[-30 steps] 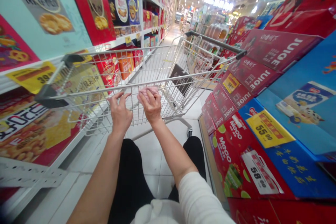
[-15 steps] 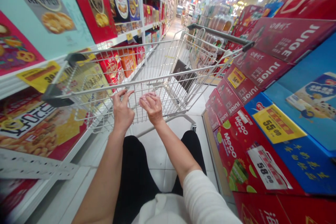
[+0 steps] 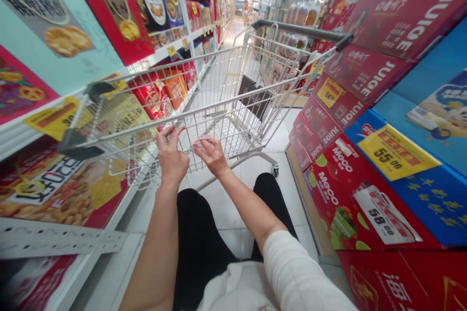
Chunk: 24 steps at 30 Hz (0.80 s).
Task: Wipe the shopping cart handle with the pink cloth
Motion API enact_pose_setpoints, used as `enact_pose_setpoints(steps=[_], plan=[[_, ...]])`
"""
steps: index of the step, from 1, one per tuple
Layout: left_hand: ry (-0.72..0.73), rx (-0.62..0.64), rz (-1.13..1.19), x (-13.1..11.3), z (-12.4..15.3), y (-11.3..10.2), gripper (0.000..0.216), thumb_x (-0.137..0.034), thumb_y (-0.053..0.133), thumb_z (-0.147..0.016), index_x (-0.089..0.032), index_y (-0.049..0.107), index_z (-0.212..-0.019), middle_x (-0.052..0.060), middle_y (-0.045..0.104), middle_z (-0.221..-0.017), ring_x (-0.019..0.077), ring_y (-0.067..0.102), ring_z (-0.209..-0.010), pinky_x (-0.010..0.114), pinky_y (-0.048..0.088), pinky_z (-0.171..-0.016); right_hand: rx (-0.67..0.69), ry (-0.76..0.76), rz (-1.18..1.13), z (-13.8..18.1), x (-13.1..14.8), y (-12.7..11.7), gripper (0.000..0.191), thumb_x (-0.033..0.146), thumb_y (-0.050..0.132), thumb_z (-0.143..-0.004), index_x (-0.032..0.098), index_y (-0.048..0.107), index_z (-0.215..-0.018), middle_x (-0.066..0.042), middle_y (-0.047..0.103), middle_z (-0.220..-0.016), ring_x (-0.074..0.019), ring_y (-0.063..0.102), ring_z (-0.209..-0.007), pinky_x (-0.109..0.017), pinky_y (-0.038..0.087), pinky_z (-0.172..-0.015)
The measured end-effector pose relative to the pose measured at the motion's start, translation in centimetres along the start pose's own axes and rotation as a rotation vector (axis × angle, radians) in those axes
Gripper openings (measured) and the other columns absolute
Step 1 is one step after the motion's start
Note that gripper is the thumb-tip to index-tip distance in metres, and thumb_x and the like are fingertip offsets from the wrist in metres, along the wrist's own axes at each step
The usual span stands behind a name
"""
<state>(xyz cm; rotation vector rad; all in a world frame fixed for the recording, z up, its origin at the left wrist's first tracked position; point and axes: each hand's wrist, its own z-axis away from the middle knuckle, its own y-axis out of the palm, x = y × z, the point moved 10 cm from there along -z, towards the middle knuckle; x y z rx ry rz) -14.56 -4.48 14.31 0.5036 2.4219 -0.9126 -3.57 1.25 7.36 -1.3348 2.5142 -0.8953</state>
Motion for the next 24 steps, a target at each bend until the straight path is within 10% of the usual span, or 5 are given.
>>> enact_pose_setpoints(steps=[15, 24], plan=[[-0.06, -0.258, -0.138, 0.4, 2.8, -1.9, 0.049, -0.002, 0.042, -0.083, -0.019, 0.07, -0.12, 0.015, 0.059, -0.13, 0.0277, 0.053, -0.135, 0.059, 0.024, -0.132, 0.019, 0.078, 0.055, 0.0, 0.3, -0.2, 0.029, 0.022, 0.066, -0.101, 0.032, 0.078, -0.125, -0.012, 0.071, -0.132, -0.0237, 0.062, -0.131, -0.046, 0.053, -0.115], [-0.115, 0.11, -0.195, 5.2, 4.3, 4.1, 0.056, -0.001, 0.043, -0.08, -0.019, 0.072, -0.125, 0.016, 0.068, -0.123, 0.0377, 0.048, -0.146, 0.076, 0.013, -0.129, -0.06, 0.097, 0.07, -3.1, -0.6, -1.5, 0.029, 0.028, 0.067, -0.1, 0.033, 0.077, -0.128, -0.01, 0.069, -0.139, -0.0265, 0.059, -0.137, -0.048, 0.051, -0.118]])
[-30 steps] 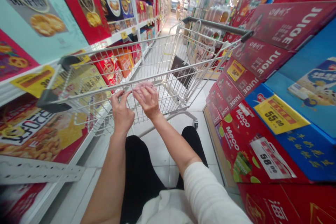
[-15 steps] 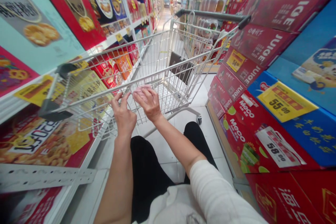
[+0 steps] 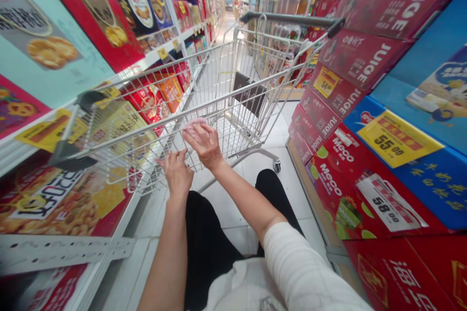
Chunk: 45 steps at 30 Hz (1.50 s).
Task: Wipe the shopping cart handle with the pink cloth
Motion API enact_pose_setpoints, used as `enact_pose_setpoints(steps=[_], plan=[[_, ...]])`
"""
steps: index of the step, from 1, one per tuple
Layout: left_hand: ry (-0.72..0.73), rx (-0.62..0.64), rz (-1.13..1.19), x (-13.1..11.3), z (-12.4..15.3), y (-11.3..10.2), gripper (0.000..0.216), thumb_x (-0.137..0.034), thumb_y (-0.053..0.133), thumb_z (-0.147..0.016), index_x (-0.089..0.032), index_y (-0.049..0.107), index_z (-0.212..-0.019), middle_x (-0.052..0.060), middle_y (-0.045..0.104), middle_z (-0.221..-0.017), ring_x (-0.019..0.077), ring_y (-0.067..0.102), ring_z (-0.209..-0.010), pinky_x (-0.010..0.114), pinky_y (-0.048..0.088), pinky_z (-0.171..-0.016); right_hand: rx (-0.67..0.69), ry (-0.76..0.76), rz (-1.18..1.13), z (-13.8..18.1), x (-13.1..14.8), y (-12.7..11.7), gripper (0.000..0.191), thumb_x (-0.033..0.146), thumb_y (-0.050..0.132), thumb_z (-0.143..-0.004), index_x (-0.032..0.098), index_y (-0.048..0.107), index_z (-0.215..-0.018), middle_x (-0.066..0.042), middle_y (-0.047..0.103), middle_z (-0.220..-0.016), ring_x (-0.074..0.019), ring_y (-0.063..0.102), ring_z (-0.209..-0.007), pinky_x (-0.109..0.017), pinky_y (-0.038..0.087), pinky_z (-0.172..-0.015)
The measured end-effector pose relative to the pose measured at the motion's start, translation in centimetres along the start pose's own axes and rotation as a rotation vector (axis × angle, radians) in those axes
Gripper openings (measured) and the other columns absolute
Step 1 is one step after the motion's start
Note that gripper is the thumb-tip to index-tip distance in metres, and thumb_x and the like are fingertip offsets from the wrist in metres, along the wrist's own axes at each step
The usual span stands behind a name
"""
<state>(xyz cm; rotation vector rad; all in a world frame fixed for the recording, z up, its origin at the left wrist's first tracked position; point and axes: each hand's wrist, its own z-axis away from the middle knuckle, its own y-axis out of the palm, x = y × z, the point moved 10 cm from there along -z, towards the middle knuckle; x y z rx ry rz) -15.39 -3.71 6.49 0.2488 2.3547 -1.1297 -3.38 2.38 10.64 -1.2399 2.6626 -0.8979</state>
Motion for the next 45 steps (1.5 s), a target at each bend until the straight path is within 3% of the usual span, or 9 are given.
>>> enact_pose_setpoints(steps=[6, 9, 14, 22, 29, 36, 42, 45], plan=[[0.03, 0.047, -0.016, 0.1, 0.5, 0.3, 0.062, 0.001, 0.042, -0.08, -0.013, 0.067, -0.134, 0.019, 0.065, -0.134, 0.0394, 0.029, -0.161, 0.072, 0.012, -0.131, 0.112, -0.021, -0.031, 3.8, 0.8, 2.3, 0.023, 0.023, 0.072, -0.097, 0.03, 0.081, -0.117, -0.01, 0.073, -0.131, -0.0237, 0.064, -0.123, -0.043, 0.056, -0.109], [0.024, 0.06, -0.031, 0.2, 0.6, 0.4, 0.064, 0.002, 0.042, -0.079, -0.013, 0.066, -0.136, 0.019, 0.065, -0.136, 0.0385, 0.027, -0.162, 0.071, 0.012, -0.132, 0.069, -0.016, -0.065, 3.1, 0.4, 1.4, 0.019, 0.027, 0.072, -0.098, 0.029, 0.081, -0.115, -0.011, 0.073, -0.131, -0.0236, 0.06, -0.127, -0.044, 0.054, -0.11], [0.01, 0.061, -0.084, 0.4, 0.9, 0.7, 0.068, 0.004, 0.043, -0.076, -0.013, 0.065, -0.139, 0.017, 0.066, -0.136, 0.0365, 0.027, -0.162, 0.069, 0.01, -0.133, -0.047, 0.003, -0.083, 0.3, -0.5, 0.1, 0.03, 0.029, 0.067, -0.101, 0.037, 0.076, -0.128, -0.007, 0.066, -0.14, -0.025, 0.056, -0.133, -0.046, 0.047, -0.118], [0.035, 0.078, -0.102, 0.7, 0.9, 0.9, 0.07, 0.003, 0.044, -0.076, -0.012, 0.063, -0.142, 0.018, 0.064, -0.137, 0.0375, 0.027, -0.162, 0.069, 0.012, -0.133, -0.045, -0.019, -0.036, 4.5, 0.3, 1.1, 0.019, 0.029, 0.069, -0.1, 0.035, 0.081, -0.113, -0.007, 0.07, -0.131, -0.0242, 0.057, -0.119, -0.044, 0.051, -0.106], [0.041, 0.067, -0.087, 0.7, 1.0, 0.9, 0.075, 0.004, 0.047, -0.071, -0.013, 0.063, -0.143, 0.019, 0.065, -0.137, 0.0377, 0.028, -0.162, 0.071, 0.011, -0.132, -0.184, 0.014, -0.013, 0.4, -3.1, -2.2, 0.027, 0.023, 0.068, -0.1, 0.035, 0.077, -0.123, -0.007, 0.063, -0.135, -0.0258, 0.05, -0.134, -0.048, 0.045, -0.118], [0.037, 0.073, -0.082, 0.8, 0.9, 0.9, 0.073, 0.002, 0.047, -0.07, -0.012, 0.064, -0.14, 0.02, 0.064, -0.136, 0.0379, 0.027, -0.162, 0.071, 0.011, -0.132, -0.155, -0.022, -0.077, 5.0, -2.2, -0.8, 0.024, 0.014, 0.069, -0.095, 0.029, 0.082, -0.109, -0.01, 0.067, -0.125, -0.0267, 0.052, -0.126, -0.048, 0.051, -0.109], [0.032, 0.057, -0.087, 0.6, 1.0, 0.8, 0.071, 0.002, 0.046, -0.072, -0.012, 0.065, -0.139, 0.02, 0.065, -0.136, 0.0375, 0.028, -0.162, 0.071, 0.01, -0.132, -0.154, 0.05, -0.078, 1.5, -3.0, -1.9, 0.037, 0.012, 0.065, -0.096, 0.03, 0.076, -0.126, -0.009, 0.059, -0.145, -0.0276, 0.047, -0.142, -0.05, 0.047, -0.118], [0.029, 0.052, -0.078, 0.7, 1.0, 0.8, 0.073, 0.002, 0.047, -0.07, -0.012, 0.065, -0.139, 0.02, 0.065, -0.136, 0.0371, 0.028, -0.162, 0.07, 0.01, -0.133, -0.172, 0.072, -0.04, 1.3, -2.5, -1.1, 0.036, 0.016, 0.064, -0.099, 0.031, 0.074, -0.129, -0.008, 0.059, -0.149, -0.0288, 0.043, -0.148, -0.052, 0.045, -0.12]])
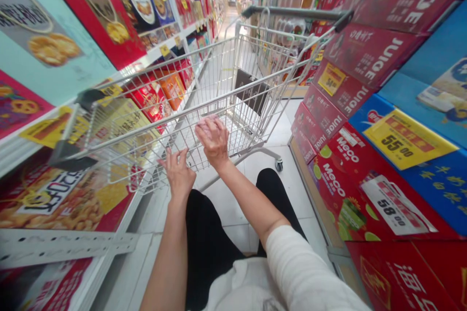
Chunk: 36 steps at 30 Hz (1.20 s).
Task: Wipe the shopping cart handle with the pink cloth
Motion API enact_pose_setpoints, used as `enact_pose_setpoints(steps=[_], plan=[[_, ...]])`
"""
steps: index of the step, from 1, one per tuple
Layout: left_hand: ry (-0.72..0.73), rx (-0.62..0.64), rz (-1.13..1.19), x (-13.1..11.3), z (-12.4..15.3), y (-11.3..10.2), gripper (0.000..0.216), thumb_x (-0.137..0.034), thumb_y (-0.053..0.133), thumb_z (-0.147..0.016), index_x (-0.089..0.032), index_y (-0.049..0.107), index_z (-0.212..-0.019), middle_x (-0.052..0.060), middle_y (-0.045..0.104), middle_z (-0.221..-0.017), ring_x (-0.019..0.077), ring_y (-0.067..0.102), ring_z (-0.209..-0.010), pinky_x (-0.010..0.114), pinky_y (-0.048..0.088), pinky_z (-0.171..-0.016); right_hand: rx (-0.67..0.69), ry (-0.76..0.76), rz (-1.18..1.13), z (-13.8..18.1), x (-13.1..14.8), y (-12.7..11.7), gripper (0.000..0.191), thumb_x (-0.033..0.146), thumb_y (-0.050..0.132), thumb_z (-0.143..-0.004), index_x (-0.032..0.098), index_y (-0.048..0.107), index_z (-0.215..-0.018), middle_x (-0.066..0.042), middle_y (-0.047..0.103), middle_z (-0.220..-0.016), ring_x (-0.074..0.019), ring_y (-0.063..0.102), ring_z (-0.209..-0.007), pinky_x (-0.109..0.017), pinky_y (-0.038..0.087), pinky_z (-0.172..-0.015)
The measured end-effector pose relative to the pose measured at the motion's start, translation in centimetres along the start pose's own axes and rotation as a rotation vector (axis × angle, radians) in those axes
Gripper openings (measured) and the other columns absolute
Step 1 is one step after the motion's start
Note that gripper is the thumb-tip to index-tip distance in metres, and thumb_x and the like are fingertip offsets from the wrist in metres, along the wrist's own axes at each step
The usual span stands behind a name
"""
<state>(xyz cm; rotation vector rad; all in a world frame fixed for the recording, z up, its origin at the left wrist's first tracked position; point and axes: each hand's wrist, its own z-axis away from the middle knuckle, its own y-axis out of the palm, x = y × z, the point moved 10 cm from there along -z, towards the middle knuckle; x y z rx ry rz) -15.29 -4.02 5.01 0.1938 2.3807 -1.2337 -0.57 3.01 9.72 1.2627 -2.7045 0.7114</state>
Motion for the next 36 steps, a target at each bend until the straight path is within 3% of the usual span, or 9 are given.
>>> enact_pose_setpoints(steps=[6, 11, 14, 19, 22, 26, 31, 36], plan=[[-0.009, 0.007, -0.012, 0.2, -0.1, 0.1, 0.071, 0.002, 0.047, -0.072, -0.012, 0.066, -0.139, 0.021, 0.065, -0.136, 0.0374, 0.03, -0.161, 0.07, 0.009, -0.132, -0.067, -0.038, 0.006, 5.3, 1.2, 0.4, 0.017, 0.021, 0.072, -0.097, 0.026, 0.08, -0.111, -0.009, 0.072, -0.13, -0.0245, 0.056, -0.131, -0.043, 0.057, -0.109], [-0.025, 0.009, -0.021, 0.1, -0.2, 0.0, 0.067, 0.003, 0.044, -0.077, -0.012, 0.066, -0.139, 0.019, 0.065, -0.137, 0.037, 0.03, -0.161, 0.071, 0.006, -0.132, -0.056, -0.002, -0.081, 4.0, 0.8, 0.3, 0.024, 0.022, 0.072, -0.097, 0.03, 0.079, -0.119, -0.009, 0.068, -0.137, -0.0248, 0.055, -0.135, -0.046, 0.053, -0.115], [-0.026, -0.004, -0.011, 0.0, -0.1, -0.1, 0.068, 0.003, 0.045, -0.076, -0.015, 0.067, -0.138, 0.018, 0.066, -0.135, 0.0364, 0.031, -0.161, 0.073, 0.002, -0.131, -0.016, 0.037, -0.049, 3.9, 0.7, 1.9, 0.029, 0.024, 0.073, -0.097, 0.031, 0.077, -0.125, -0.01, 0.065, -0.141, -0.0276, 0.052, -0.139, -0.049, 0.05, -0.118], [-0.018, 0.004, -0.021, 0.0, 0.0, -0.2, 0.066, 0.001, 0.045, -0.078, -0.014, 0.066, -0.139, 0.019, 0.065, -0.134, 0.037, 0.032, -0.16, 0.071, 0.005, -0.132, 0.11, 0.087, -0.019, 9.5, 0.3, 5.7, 0.022, 0.022, 0.073, -0.096, 0.03, 0.082, -0.115, -0.012, 0.069, -0.124, -0.0249, 0.06, -0.124, -0.044, 0.055, -0.108], [-0.02, 0.015, -0.027, 0.1, -0.1, -0.3, 0.067, 0.001, 0.046, -0.077, -0.015, 0.065, -0.139, 0.018, 0.065, -0.134, 0.0366, 0.032, -0.16, 0.07, 0.007, -0.132, 0.088, 0.068, -0.033, 12.3, 0.4, 5.8, 0.021, 0.017, 0.072, -0.095, 0.027, 0.084, -0.109, -0.012, 0.07, -0.12, -0.0235, 0.061, -0.119, -0.041, 0.057, -0.102], [-0.013, 0.023, -0.036, 0.0, -0.2, -0.2, 0.064, 0.001, 0.043, -0.08, -0.012, 0.066, -0.138, 0.019, 0.065, -0.134, 0.0373, 0.033, -0.159, 0.07, 0.011, -0.132, 0.046, 0.068, -0.061, 11.4, 0.6, 5.3, 0.024, 0.018, 0.072, -0.094, 0.027, 0.082, -0.114, -0.013, 0.068, -0.127, -0.0257, 0.059, -0.124, -0.044, 0.055, -0.106], [-0.02, 0.01, -0.023, 0.1, 0.0, -0.1, 0.065, 0.002, 0.043, -0.078, -0.013, 0.065, -0.138, 0.019, 0.065, -0.134, 0.0371, 0.033, -0.16, 0.072, 0.006, -0.131, 0.03, 0.109, -0.072, 8.9, 0.6, 6.5, 0.018, 0.023, 0.073, -0.095, 0.029, 0.08, -0.111, -0.011, 0.068, -0.127, -0.0263, 0.059, -0.124, -0.048, 0.054, -0.109], [-0.007, 0.037, -0.021, 0.5, -0.1, 0.1, 0.069, 0.001, 0.044, -0.076, -0.015, 0.064, -0.14, 0.018, 0.064, -0.136, 0.0362, 0.033, -0.16, 0.07, 0.011, -0.132, 0.158, 0.033, -0.073, 11.8, 1.7, 7.6, 0.005, 0.025, 0.079, -0.092, 0.025, 0.08, -0.097, -0.011, 0.073, -0.114, -0.0221, 0.061, -0.11, -0.041, 0.058, -0.099]])
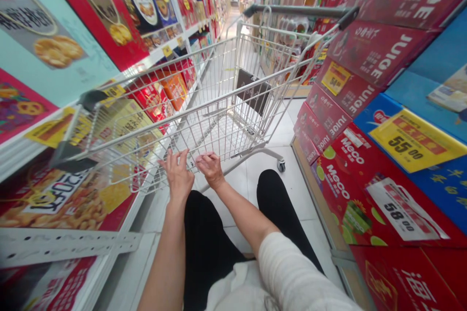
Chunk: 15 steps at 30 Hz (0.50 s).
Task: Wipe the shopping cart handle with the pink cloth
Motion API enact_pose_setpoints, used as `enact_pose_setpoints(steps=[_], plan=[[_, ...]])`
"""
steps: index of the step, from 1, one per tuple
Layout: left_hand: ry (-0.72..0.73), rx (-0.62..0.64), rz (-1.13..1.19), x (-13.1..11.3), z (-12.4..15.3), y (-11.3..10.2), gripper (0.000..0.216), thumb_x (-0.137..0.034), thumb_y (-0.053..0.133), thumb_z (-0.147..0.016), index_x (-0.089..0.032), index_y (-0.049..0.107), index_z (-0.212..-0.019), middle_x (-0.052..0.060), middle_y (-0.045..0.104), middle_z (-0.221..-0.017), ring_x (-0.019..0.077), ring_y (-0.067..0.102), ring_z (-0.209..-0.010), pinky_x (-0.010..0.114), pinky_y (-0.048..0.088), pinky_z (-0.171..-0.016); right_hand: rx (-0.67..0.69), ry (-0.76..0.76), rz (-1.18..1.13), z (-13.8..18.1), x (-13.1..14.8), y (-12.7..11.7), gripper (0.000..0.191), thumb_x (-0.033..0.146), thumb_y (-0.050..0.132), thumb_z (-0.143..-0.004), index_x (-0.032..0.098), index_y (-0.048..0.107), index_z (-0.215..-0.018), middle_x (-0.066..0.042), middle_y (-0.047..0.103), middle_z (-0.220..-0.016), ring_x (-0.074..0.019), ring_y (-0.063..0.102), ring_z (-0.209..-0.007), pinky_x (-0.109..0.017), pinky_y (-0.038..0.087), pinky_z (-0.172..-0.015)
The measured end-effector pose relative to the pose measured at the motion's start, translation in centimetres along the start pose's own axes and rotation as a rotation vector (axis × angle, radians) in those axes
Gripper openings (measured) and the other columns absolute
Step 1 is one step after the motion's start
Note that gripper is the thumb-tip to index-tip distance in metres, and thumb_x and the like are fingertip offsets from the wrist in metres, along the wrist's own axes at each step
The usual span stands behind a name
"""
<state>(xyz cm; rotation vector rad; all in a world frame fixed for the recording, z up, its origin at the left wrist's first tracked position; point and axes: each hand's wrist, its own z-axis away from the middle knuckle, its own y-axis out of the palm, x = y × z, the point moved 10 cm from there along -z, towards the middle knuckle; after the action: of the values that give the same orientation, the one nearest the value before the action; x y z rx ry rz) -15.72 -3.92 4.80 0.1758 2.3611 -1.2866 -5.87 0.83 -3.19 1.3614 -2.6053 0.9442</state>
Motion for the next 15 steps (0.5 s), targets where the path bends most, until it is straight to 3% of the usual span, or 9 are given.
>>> enact_pose_setpoints(steps=[3, 9, 15], plan=[[0.007, -0.007, -0.011, 0.1, -0.1, -0.1, 0.068, 0.001, 0.045, -0.077, -0.013, 0.064, -0.14, 0.018, 0.065, -0.136, 0.0361, 0.034, -0.159, 0.067, 0.014, -0.133, 0.02, -0.048, -0.033, 0.8, 0.1, -0.7, 0.005, 0.023, 0.08, -0.091, 0.025, 0.08, -0.096, -0.01, 0.074, -0.115, -0.0207, 0.06, -0.109, -0.04, 0.058, -0.099], [-0.003, -0.027, 0.003, 0.0, 0.1, 0.0, 0.071, 0.002, 0.046, -0.075, -0.017, 0.065, -0.14, 0.017, 0.064, -0.135, 0.0353, 0.034, -0.159, 0.07, 0.003, -0.132, -0.18, 0.04, 0.023, -2.4, -2.8, -4.0, 0.01, 0.024, 0.077, -0.093, 0.029, 0.082, -0.101, -0.01, 0.07, -0.118, -0.0251, 0.057, -0.12, -0.047, 0.055, -0.108], [-0.007, -0.027, 0.0, 0.0, 0.0, -0.2, 0.073, 0.002, 0.046, -0.07, -0.016, 0.065, -0.139, 0.017, 0.064, -0.132, 0.0358, 0.035, -0.159, 0.071, -0.001, -0.132, -0.078, -0.014, 0.038, 0.2, -2.3, -3.4, 0.004, 0.024, 0.079, -0.092, 0.026, 0.081, -0.095, -0.009, 0.072, -0.11, -0.0225, 0.057, -0.108, -0.039, 0.058, -0.097]])
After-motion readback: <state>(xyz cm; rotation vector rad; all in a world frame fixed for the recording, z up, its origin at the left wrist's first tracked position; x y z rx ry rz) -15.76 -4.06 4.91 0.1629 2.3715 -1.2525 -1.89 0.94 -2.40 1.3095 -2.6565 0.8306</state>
